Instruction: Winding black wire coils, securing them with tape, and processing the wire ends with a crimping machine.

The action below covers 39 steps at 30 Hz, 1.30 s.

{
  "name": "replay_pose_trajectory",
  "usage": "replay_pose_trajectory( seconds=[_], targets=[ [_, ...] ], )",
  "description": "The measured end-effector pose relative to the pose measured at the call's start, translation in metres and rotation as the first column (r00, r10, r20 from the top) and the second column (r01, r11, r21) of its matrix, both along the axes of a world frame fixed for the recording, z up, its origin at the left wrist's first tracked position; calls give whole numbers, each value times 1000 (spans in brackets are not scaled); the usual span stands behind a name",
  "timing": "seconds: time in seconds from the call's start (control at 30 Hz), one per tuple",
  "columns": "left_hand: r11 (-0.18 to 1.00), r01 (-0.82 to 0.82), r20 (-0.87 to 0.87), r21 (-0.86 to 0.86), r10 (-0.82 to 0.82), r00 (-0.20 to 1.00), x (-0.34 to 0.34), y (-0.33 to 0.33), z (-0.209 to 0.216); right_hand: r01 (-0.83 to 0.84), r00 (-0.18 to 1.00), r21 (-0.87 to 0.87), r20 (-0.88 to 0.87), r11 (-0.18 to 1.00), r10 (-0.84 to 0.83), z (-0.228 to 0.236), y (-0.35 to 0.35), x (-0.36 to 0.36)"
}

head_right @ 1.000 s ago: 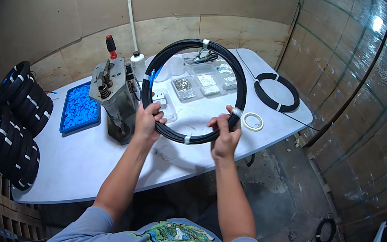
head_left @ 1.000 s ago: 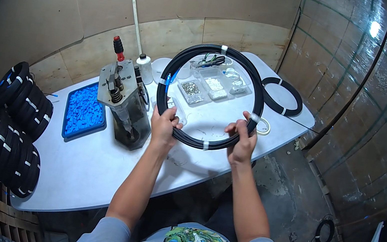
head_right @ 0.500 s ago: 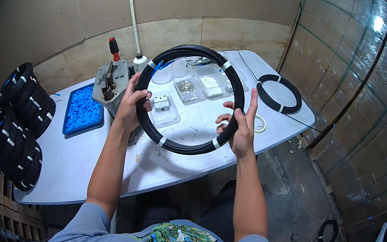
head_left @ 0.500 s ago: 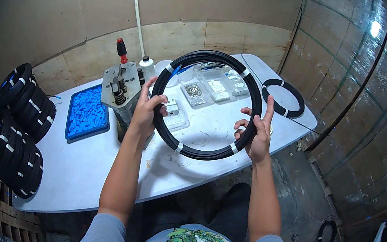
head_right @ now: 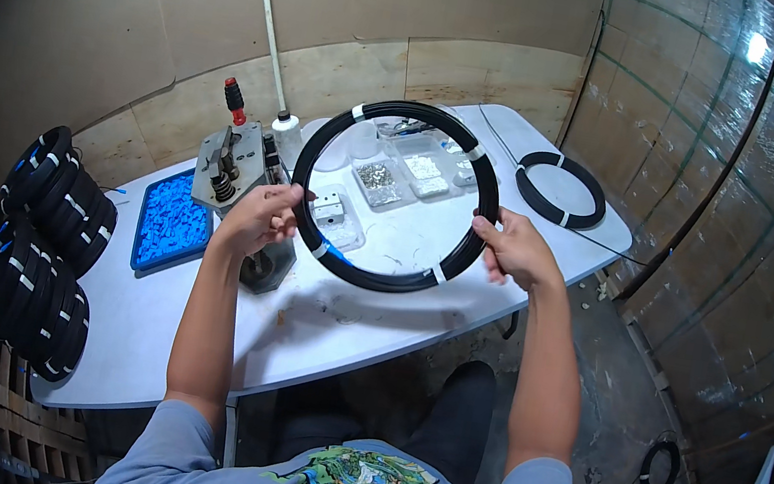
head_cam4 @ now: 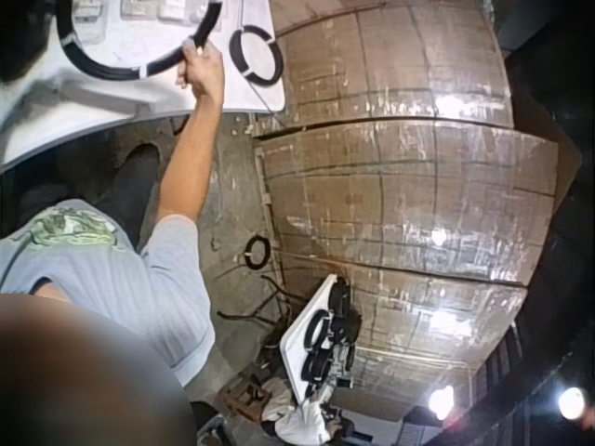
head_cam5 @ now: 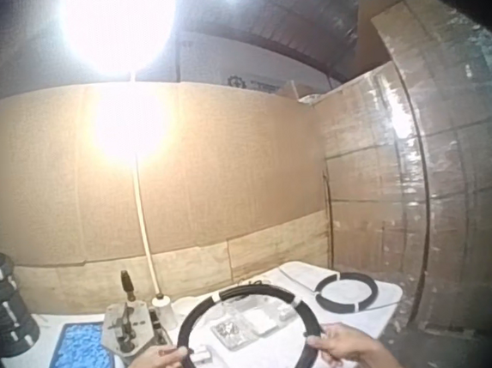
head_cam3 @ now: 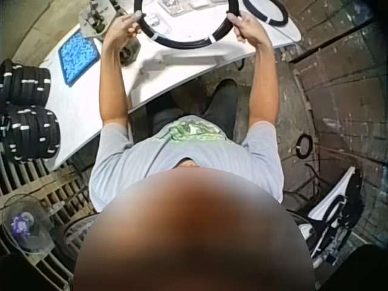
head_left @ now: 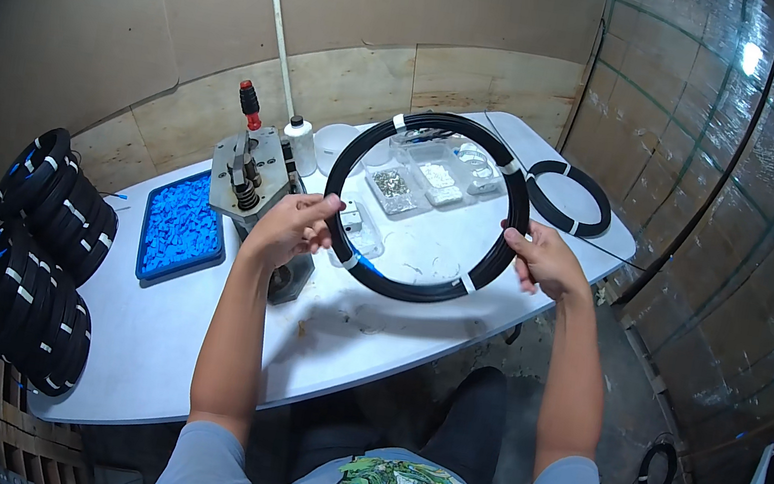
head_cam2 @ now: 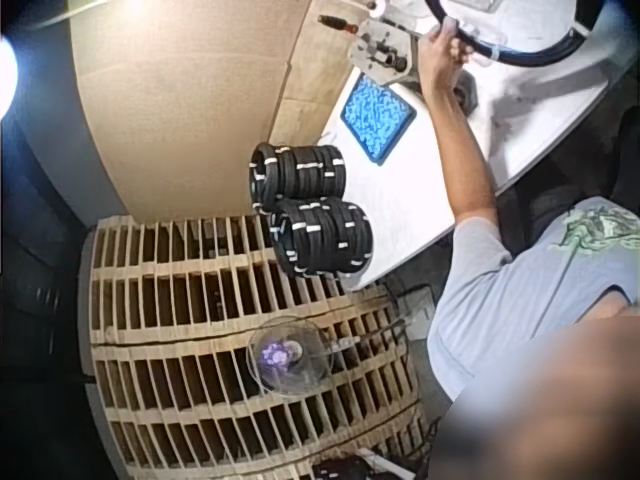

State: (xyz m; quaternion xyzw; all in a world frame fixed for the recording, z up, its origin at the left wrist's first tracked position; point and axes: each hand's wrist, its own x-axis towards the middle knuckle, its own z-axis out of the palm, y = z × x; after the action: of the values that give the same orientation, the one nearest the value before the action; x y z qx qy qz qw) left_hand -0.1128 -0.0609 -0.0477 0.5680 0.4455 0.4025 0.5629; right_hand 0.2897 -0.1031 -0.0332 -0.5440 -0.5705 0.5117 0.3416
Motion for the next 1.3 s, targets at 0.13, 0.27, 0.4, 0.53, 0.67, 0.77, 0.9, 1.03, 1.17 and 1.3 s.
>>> replay_pose_trajectory(
  seconds=[0.13,0.27,0.4,0.53,0.67,0.77,0.9,1.03,1.17,1.3],
  targets=[
    [993,-61,-406,98,96,909,2,5,7,84,978,85,185,993,-99,-5,9,4],
    [983,-144,-216,111,165,962,20,8,-6,231,968,264,-159,936,-194,-41,20,-11],
    [939,-328,367,-106,343,864,60,-2,-12,406,717,119,-656,906,-236,-52,13,-61],
    [916,-399,279,-37,393,876,62,8,-25,457,675,173,-706,873,-214,-56,12,-72],
    [912,-405,311,-59,402,861,63,8,-26,462,690,169,-685,870,-233,-49,7,-74],
    [917,-391,327,-79,394,859,61,5,-27,459,691,164,-684,873,-235,-48,6,-76],
    [921,-381,346,-77,383,857,61,5,-28,459,697,167,-677,872,-237,-48,4,-75],
    [931,-362,325,-41,355,877,57,5,-28,463,709,181,-663,868,-240,-47,2,-75],
    [943,-325,436,69,264,860,61,-16,-5,473,714,55,-609,880,-345,-20,-12,-73],
    [989,-125,247,74,104,964,22,4,-9,109,695,100,-719,989,-4,-34,6,-27]
  ],
)
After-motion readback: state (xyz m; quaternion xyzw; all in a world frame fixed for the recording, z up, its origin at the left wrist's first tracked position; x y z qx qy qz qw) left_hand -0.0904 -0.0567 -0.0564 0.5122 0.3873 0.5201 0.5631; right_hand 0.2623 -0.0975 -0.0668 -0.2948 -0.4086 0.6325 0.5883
